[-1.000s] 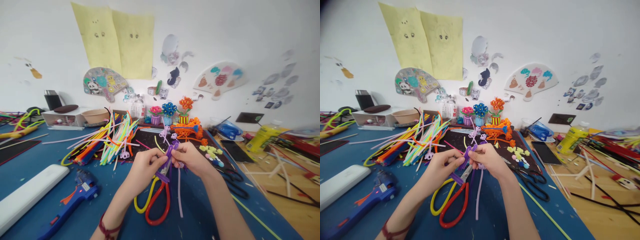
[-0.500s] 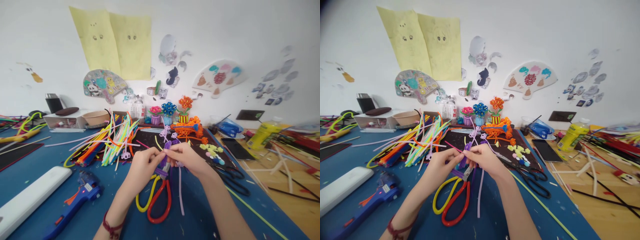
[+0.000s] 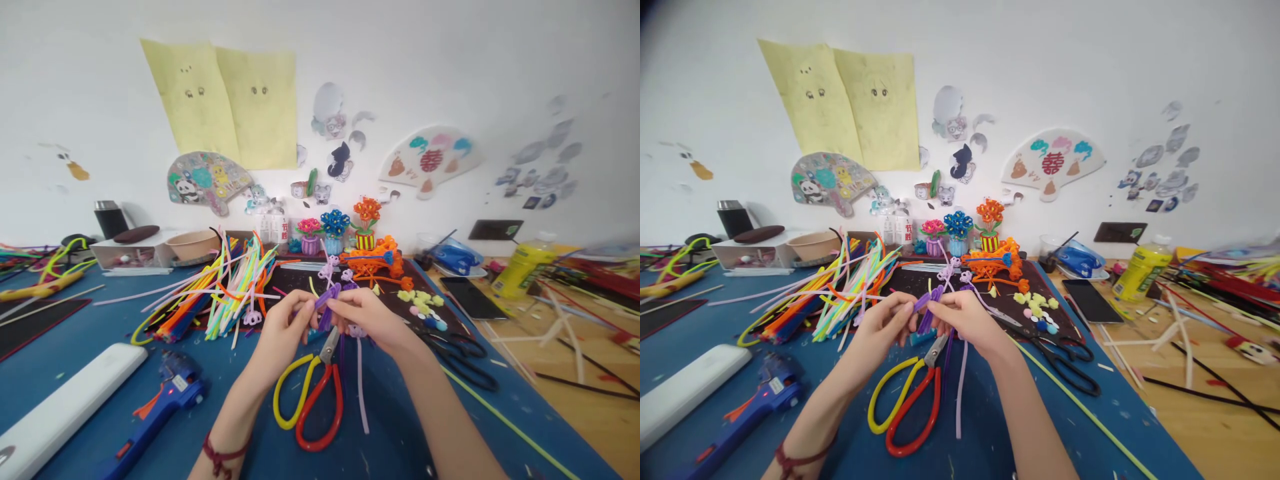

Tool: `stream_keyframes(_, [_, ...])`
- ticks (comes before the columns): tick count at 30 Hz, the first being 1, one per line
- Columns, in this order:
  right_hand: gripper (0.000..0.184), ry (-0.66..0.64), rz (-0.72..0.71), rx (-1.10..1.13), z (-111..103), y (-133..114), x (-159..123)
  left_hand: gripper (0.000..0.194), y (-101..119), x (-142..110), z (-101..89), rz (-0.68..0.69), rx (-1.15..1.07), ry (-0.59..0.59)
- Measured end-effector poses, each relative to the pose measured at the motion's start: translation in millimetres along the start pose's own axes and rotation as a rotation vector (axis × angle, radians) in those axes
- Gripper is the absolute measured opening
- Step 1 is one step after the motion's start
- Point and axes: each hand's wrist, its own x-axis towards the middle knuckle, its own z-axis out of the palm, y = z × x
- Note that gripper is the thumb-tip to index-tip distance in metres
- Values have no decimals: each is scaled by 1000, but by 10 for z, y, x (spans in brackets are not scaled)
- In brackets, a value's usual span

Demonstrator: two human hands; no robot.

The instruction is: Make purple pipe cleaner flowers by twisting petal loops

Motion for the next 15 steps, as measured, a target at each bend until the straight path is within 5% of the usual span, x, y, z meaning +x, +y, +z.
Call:
stream_keyframes(9, [39,45,67,-18,-17,-8,3,27,54,1,5,-118,-139,135])
stream_keyframes(15, [31,34,124,-57,-14,-78,-13,22,82,-16,35,-156,-323,48])
